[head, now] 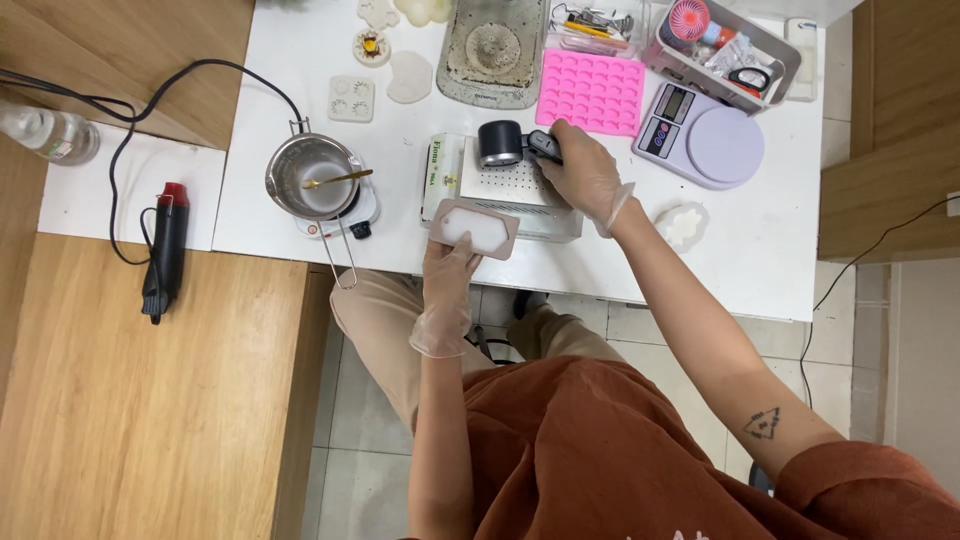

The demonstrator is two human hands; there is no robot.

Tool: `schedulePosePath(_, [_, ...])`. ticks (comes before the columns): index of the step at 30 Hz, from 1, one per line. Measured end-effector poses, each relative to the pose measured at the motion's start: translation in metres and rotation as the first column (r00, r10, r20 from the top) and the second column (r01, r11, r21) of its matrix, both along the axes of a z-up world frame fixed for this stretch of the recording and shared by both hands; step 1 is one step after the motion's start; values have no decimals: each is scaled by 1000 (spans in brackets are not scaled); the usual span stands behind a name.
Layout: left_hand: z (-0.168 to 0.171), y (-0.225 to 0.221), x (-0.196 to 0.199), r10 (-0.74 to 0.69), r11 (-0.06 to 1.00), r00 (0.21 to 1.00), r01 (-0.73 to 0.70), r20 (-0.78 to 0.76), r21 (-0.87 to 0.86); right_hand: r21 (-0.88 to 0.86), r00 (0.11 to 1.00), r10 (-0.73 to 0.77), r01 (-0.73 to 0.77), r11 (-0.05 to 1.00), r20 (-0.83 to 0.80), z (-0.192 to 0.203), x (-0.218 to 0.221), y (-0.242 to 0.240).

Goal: Use a hair dryer to heat a silicone candle mold on a workbench.

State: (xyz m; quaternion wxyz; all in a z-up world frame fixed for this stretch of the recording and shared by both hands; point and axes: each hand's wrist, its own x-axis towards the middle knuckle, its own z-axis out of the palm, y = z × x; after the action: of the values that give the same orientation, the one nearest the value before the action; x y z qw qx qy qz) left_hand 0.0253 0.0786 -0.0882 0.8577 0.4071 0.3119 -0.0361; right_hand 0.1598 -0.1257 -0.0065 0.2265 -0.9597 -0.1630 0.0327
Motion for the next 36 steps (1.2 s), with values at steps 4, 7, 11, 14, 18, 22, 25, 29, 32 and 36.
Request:
schedulePosePath(4, [3, -2, 30, -82, 989, 990, 68, 112, 128, 365, 992, -102, 124, 923, -80, -7, -13, -6])
schedulePosePath(7, [-11, -3, 64, -184, 953, 952, 112, 246, 282, 522, 987, -141, 159, 838, -74, -7, -23, -4])
schedulePosePath(11, [12, 5, 94, -383, 846, 884, 220, 267, 486, 594, 988, -81, 144, 791, -132, -31, -21, -7])
schedulePosePath(14, [46, 9, 109, -457, 763, 879, 309, 135, 568, 610, 988, -17, 109, 785, -155, -44, -11, -9])
schedulePosePath(18, [15, 11, 119, -458, 596, 879, 192, 133, 780, 713, 961, 36, 178, 678, -275, -44, -6, -4])
schedulePosePath(22, [35, 9, 103, -419, 376, 908, 147, 27, 915, 654, 883, 24, 329, 682, -469, -28, -1, 9])
schedulePosePath(25, [48, 6, 93, -375, 500, 925, 143, 64, 854, 607, 873, 42, 303, 735, -486, -26, -2, 13])
schedulePosePath(29, [32, 2, 87, -383, 701, 899, 134, 211, 701, 646, 783, 102, 423, 635, -613, -15, -4, 16])
schedulePosePath(32, [40, -7, 85, -367, 698, 923, 190, 116, 691, 686, 738, 117, 540, 488, -664, -2, -3, 18])
schedulePosePath(36, [33, -9, 83, -411, 696, 890, 164, 200, 700, 652, 786, 71, 454, 607, -614, -20, 0, 14])
